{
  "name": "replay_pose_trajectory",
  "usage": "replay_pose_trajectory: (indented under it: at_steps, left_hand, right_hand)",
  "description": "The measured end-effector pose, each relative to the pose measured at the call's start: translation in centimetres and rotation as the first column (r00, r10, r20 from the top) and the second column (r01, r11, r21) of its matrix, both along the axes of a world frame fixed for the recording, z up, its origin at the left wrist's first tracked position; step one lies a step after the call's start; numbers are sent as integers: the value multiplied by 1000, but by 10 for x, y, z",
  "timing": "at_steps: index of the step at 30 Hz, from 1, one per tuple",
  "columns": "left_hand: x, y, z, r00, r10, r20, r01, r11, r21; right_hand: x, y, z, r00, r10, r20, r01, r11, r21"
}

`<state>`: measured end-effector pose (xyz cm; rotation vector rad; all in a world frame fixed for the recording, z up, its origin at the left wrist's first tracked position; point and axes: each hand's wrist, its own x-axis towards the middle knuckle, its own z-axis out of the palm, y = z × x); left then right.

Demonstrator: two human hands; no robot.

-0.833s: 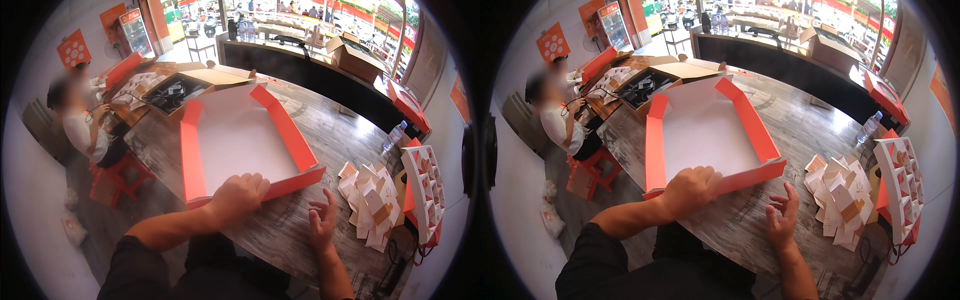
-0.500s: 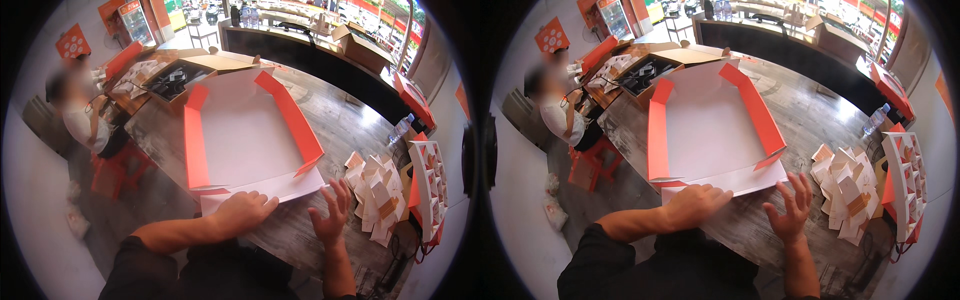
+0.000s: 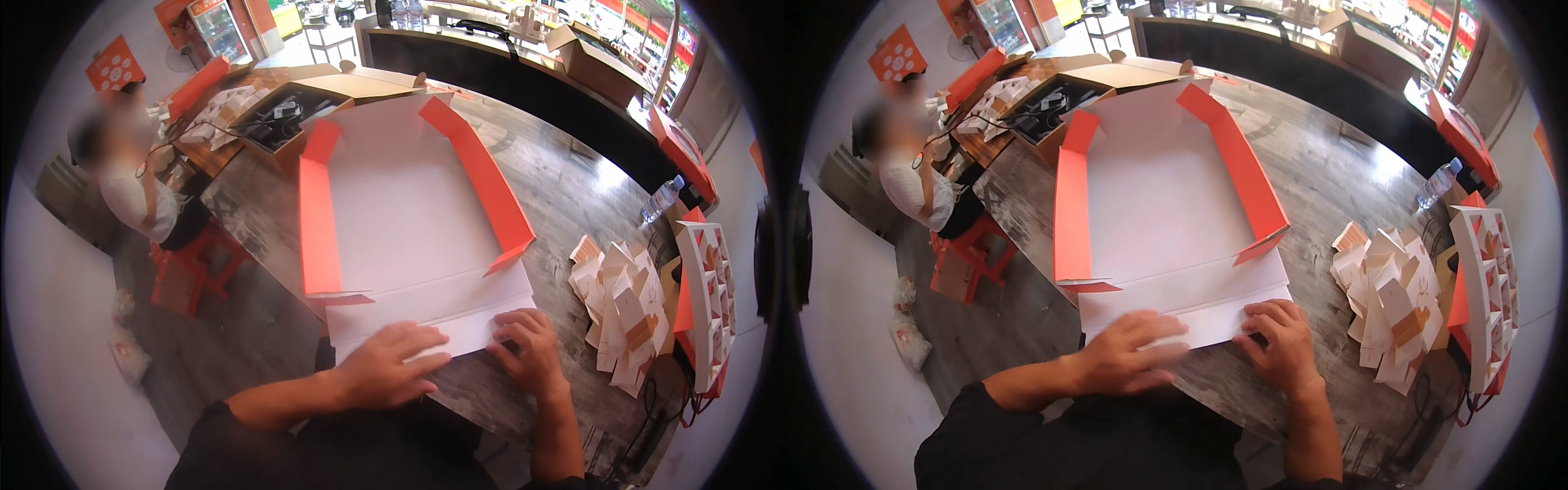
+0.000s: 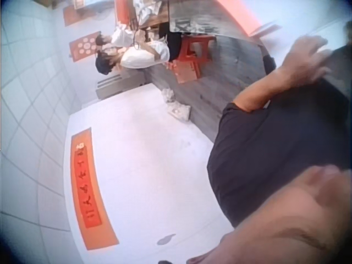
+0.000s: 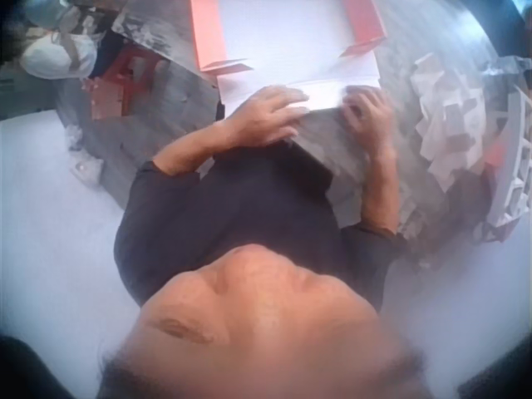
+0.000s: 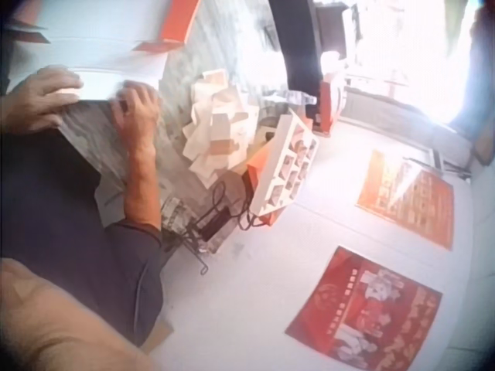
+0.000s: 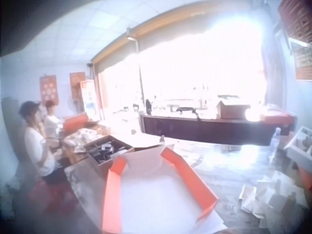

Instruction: The person assembles a large orange and white paper box by folding its sides and inserting a white compartmentalized insert. Then, the person folds several small white paper boxes and places them into the compartments of the large box.

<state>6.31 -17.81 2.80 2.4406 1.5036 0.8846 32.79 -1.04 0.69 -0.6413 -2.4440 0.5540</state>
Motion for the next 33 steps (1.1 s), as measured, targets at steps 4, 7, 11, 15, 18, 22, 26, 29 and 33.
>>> replay_pose_trajectory:
  at_steps: [4,7,11,15,18,22,26,29,33]
  left_hand:
    - [-42,1,53,951,309,9,-305,936,178]
    - [-77,5,55,872,487,-47,-465,854,234]
    - [-99,-11,36,846,530,-60,-523,846,101]
    - [-106,-23,30,813,543,212,-553,833,-16]
    - [-126,-40,21,636,569,521,-615,782,-103]
    - [-166,-83,-7,453,622,638,-725,674,-143]
    - [-183,-120,-50,283,600,748,-712,654,-256]
    - [-187,-133,-60,166,554,816,-655,680,-328]
    - [-190,-141,-61,145,618,773,-491,723,-486]
  right_hand:
    - [0,0,-4,1000,7,-5,-7,999,-36]
    - [2,-1,-6,1000,-11,6,11,999,-51]
    - [-4,-3,-3,1000,-3,28,4,999,-44]
    - [-2,-3,-5,999,-29,40,31,998,-50]
    - [2,-1,-9,999,-50,6,50,995,-89]
    - [-2,-1,-6,998,-59,-20,56,992,-109]
    - [-3,-2,-8,995,-88,-39,81,987,-138]
    - [-3,-1,-8,994,-103,-37,97,986,-136]
    - [-4,0,-9,991,-126,-39,121,986,-117]
